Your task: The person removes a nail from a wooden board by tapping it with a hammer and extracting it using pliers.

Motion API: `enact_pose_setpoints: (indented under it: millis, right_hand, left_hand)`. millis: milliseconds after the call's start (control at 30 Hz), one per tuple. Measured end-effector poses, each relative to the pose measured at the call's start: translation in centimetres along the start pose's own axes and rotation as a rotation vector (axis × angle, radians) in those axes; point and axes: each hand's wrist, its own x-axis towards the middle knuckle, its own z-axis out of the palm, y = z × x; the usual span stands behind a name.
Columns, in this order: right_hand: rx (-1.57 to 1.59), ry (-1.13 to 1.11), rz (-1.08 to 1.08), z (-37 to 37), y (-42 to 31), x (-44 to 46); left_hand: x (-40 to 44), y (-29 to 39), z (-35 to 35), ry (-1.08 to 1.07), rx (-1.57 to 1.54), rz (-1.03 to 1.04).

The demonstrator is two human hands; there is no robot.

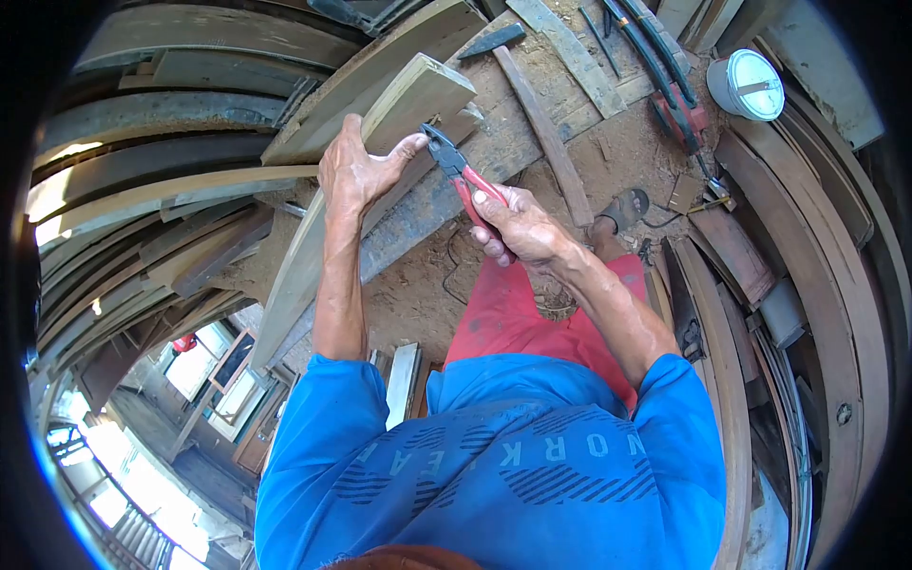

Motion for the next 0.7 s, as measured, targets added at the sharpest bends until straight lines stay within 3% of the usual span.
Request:
enact_pose_setpoints:
  millis: [167,400,700]
  right_hand:
    - [0.009,-0.016,0.003,-0.4,0.3,0.0]
    - [-0.136,0.305,-0.248,-1.5,0.5,-3.2]
    - [-0.098,-0.003,-0.156,0.9,-0.4,-2.2]
  left_hand:
    - [-0.4,-0.8,0.6,0.028,0.032,0.054]
    - [-0.3,-0.2,0.5,0.041,0.009,0.017]
    - [-0.2,-0.4,0.6,0.051,-0.005,0.021]
